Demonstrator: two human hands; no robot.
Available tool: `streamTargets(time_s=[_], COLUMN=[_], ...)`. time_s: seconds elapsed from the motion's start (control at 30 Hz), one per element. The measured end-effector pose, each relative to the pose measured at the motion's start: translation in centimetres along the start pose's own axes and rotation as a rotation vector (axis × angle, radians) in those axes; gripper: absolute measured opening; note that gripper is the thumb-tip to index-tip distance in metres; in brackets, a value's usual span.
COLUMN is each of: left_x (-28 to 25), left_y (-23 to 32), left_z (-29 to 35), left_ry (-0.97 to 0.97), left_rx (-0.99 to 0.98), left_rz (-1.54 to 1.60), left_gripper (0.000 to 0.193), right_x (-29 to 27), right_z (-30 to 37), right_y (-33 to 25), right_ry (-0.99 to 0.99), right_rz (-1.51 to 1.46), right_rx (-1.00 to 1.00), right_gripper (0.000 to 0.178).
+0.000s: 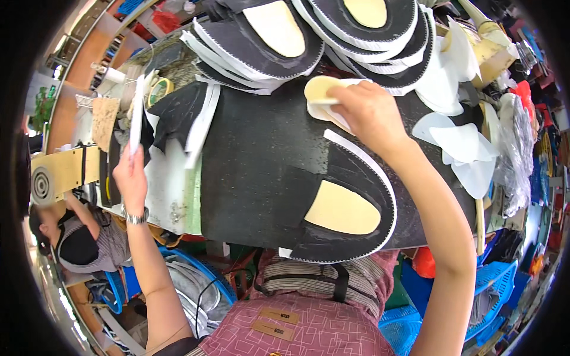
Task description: The person assembles shoe parts by hand, repeatedly placing foam padding inserts onto shoe upper pieces, pressing them into place, and stacking the assembled components.
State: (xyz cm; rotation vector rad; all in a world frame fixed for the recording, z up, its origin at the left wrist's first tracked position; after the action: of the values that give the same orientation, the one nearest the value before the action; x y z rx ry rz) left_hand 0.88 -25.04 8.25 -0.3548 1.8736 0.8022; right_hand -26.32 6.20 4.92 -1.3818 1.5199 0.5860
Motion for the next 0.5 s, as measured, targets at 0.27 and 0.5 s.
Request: streamTargets(time_s=[0.27, 0.5], left_x=[4.2, 10.4], left_y=[24.6, 27.8], left_z=[15.5, 8.0], left_ry=[-0.193, -0.571], left_rx=[1.118, 0.742], left_rz=[-0.02, 0.64], left_gripper=[0.039, 0.101], right_x=[-6.6, -9.3], right_z=[5.5, 11.1], right_y=[3.0, 2.1], right_ry=[-0.01, 0.108], right_rz=[-0.317, -0.676], right_rx=[0.341, 0.625], right_gripper=[0.023, 0.019])
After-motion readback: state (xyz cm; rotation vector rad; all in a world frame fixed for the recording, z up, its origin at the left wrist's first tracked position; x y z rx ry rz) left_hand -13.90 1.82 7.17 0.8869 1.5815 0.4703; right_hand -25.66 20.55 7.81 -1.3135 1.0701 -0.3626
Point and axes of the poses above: each hand's wrist, its own z-axis away from the middle knuckle, its own x-axis out of the palm, y = z × x, the point moved 8 cm from there along -z, towards the middle knuckle, and after that the axes turned 9 degrees about -y, right-handed, at the moved point
